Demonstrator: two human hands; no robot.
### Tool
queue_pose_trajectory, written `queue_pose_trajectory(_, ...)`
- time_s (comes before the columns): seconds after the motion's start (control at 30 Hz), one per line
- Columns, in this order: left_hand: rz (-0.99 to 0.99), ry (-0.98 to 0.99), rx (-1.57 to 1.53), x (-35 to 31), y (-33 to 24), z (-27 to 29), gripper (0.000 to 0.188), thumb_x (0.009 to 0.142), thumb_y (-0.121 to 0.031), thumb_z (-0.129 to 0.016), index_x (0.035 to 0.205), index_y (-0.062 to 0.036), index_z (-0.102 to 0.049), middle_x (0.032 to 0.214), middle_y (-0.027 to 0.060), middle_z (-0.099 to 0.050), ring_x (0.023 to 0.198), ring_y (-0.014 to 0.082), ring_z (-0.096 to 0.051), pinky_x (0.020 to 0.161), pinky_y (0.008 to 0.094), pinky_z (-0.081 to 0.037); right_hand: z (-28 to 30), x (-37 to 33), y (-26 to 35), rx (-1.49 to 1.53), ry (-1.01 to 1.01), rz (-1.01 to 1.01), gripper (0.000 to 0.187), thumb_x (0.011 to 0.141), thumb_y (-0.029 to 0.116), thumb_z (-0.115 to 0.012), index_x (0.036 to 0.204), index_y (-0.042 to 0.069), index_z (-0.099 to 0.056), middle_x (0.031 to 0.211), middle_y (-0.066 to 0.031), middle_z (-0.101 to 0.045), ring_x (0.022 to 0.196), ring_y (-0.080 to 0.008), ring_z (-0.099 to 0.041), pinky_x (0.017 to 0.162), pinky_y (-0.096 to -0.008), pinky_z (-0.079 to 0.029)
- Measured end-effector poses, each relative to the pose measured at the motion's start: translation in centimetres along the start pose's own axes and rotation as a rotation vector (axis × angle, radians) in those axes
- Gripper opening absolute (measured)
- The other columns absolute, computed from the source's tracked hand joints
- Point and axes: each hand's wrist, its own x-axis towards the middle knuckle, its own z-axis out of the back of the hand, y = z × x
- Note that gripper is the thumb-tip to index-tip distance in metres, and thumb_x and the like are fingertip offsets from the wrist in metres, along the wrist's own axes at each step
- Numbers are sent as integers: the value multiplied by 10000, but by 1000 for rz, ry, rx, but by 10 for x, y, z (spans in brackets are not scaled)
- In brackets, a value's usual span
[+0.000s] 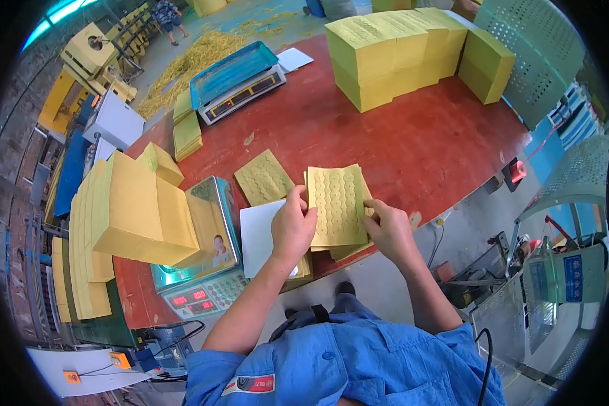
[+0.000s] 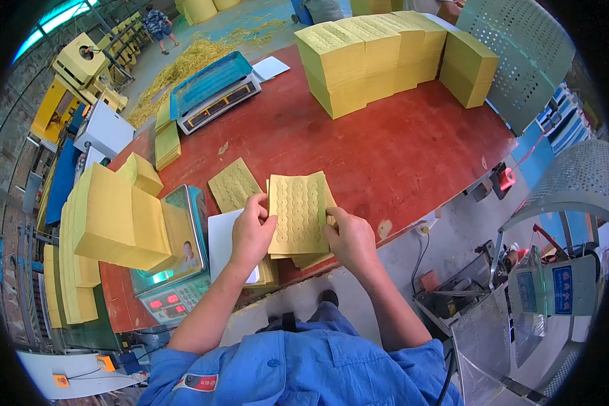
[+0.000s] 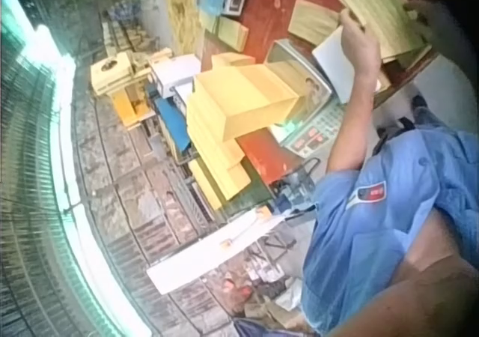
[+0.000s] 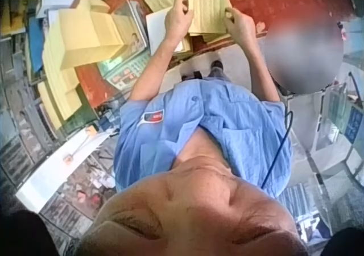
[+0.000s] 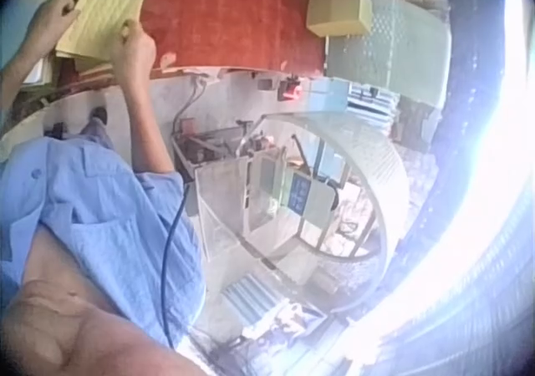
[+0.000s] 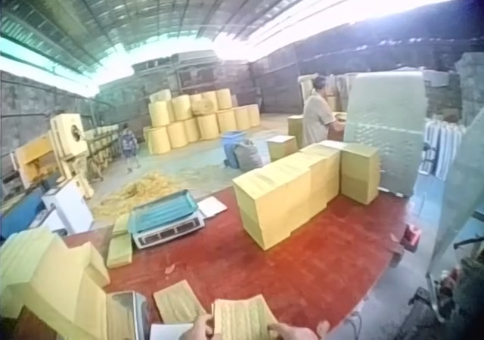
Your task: The recorder is seen stacking, weighing, and organizing yellow paper blocks at an industrial workstation.
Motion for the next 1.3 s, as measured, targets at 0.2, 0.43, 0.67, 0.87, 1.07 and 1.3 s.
queue_pose_trajectory(0.2,84,-66,-541,-4,9,-22,498,918,10,-580,1393,65,-444,1110,139,-695,990,177,-667,855,322,-522,2,0,4,57,-8,-17,362,864,158,-651,1175,-26,-658,994,-261,-702,932,-401,-696,803,-449,-546)
queue_pose_trajectory(0.43,144,-37,-1192,-29,-23,-14,508,915,22,-540,1409,61,-429,1275,177,-623,1143,193,-620,973,330,-492,11,1,13,449,-99,40,352,971,78,-562,1302,-39,-591,957,-128,-683,845,-172,-641,764,-304,-512)
queue_pose_trajectory(0.67,29,-132,-529,-43,4,-50,651,908,-37,-600,1493,63,-331,1338,274,-547,1231,407,-558,1044,424,-451,9,19,5,283,-46,12,322,984,25,-508,1284,-38,-609,911,-49,-654,817,-82,-565,712,-248,-463)
queue_pose_trajectory(0.87,-174,-185,-181,-59,-7,-46,650,864,-35,-656,1433,111,-379,1492,292,-392,1363,442,-423,1149,461,-367,-4,28,-11,285,-79,-8,318,976,35,-517,1271,-16,-627,868,-60,-654,798,-85,-572,714,-260,-471)
queue_pose_trajectory(1.07,-172,-146,-208,-70,-15,-48,648,867,-51,-674,1427,124,-399,1552,277,-328,1436,423,-357,1183,445,-331,-6,30,-10,-41,-215,213,302,943,28,-556,1228,5,-653,962,-92,-658,824,-146,-623,719,-295,-508)
queue_pose_trajectory(1.3,-312,-249,-216,-82,-25,-22,514,882,-12,-649,1363,91,-501,1477,239,-449,1348,395,-474,1108,424,-421,0,9,23,61,-315,282,292,874,-43,-645,1159,16,-672,966,-99,-625,824,-178,-651,702,-297,-520)
